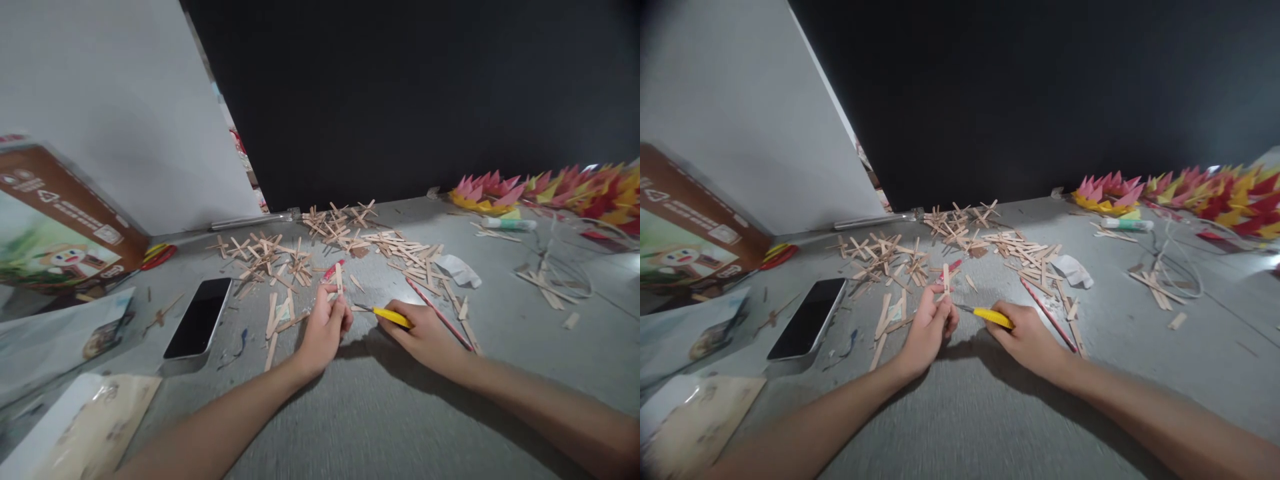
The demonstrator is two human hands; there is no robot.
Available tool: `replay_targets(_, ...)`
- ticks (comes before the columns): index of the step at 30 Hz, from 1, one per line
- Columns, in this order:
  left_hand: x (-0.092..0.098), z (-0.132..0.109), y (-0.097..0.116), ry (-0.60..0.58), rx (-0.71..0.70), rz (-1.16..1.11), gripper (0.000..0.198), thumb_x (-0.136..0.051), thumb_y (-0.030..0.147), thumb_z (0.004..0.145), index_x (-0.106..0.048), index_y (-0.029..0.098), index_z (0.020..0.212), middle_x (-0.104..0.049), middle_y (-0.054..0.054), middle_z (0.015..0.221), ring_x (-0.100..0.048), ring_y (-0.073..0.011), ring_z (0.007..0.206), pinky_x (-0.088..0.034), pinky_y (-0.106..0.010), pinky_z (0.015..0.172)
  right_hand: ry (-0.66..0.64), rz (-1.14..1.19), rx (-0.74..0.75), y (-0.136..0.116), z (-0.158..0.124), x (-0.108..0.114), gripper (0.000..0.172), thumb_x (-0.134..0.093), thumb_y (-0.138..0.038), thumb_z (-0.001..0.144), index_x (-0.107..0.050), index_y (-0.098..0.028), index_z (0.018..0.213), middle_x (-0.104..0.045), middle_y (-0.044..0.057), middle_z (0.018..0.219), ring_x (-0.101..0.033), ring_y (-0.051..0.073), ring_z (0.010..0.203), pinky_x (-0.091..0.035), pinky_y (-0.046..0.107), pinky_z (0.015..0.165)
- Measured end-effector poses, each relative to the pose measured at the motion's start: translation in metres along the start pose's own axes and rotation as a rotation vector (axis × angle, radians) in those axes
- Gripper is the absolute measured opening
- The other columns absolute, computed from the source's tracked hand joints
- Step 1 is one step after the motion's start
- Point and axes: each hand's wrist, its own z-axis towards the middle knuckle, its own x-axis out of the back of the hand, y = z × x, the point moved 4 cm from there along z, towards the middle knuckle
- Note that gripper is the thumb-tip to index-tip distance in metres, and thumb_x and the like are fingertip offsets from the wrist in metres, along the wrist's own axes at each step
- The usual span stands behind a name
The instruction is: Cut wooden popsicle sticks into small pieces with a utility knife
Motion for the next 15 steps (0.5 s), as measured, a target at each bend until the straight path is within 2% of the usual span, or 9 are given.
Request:
replay_targets(3, 0.0006, -0.0012, 0.0001, 0.020, -0.024, 0.007, 0.037, -0.051, 0.059, 0.104, -0.038, 0.025, 0.112, -0.051, 0.010, 0.063, -0.043, -0.0112, 0.053, -0.034, -0.021, 0.051, 0.029, 0.093, -0.049, 0.0009, 0.0022, 0.0003, 0.019, -0.061, -0.042, 0.102, -0.062, -0.024, 0.108, -0.072, 0.001, 0.085, -0.066, 0.020, 0.074, -0.047, 0.030, 0.067)
replay_targets(6, 0.0011, -0.0017, 0.0009, 0.033, -0.035, 0.026, 0.036, -0.050, 0.058, 0.104, -0.038, 0.026, 0.111, -0.051, 0.010, 0.061, -0.043, -0.0114, 0.052, -0.034, -0.021, 0.051, 0.020, 0.171, -0.055, 0.0008, 0.0007, 0.0003, 0.034, -0.058, -0.045, 0.105, -0.051, -0.025, 0.131, -0.072, 0.001, 0.091, -0.067, 0.020, 0.079, -0.049, 0.031, 0.071)
replay_targets(12, 0.0009, -0.0048, 0.0027, 0.018, -0.089, 0.117, 0.030, -0.047, 0.054, 0.107, -0.039, 0.025, 0.111, -0.049, 0.010, 0.061, -0.042, -0.0113, 0.054, -0.035, -0.023, 0.057, -0.052, 0.069, 0.010, 0.0014, -0.0065, 0.0012, 0.035, -0.045, -0.045, 0.110, -0.052, -0.023, 0.137, -0.059, -0.004, 0.073, -0.054, 0.017, 0.063, -0.041, 0.028, 0.062)
replay_targets(15, 0.0007, -0.0061, 0.0011, -0.011, -0.112, 0.161, 0.031, -0.045, 0.055, 0.108, -0.039, 0.025, 0.111, -0.050, 0.009, 0.063, -0.044, -0.0119, 0.056, -0.036, -0.024, 0.060, -0.084, 0.066, 0.018, 0.0018, -0.0072, 0.0007, 0.040, -0.044, -0.045, 0.111, -0.051, -0.024, 0.144, -0.059, -0.004, 0.073, -0.053, 0.016, 0.061, -0.041, 0.027, 0.061)
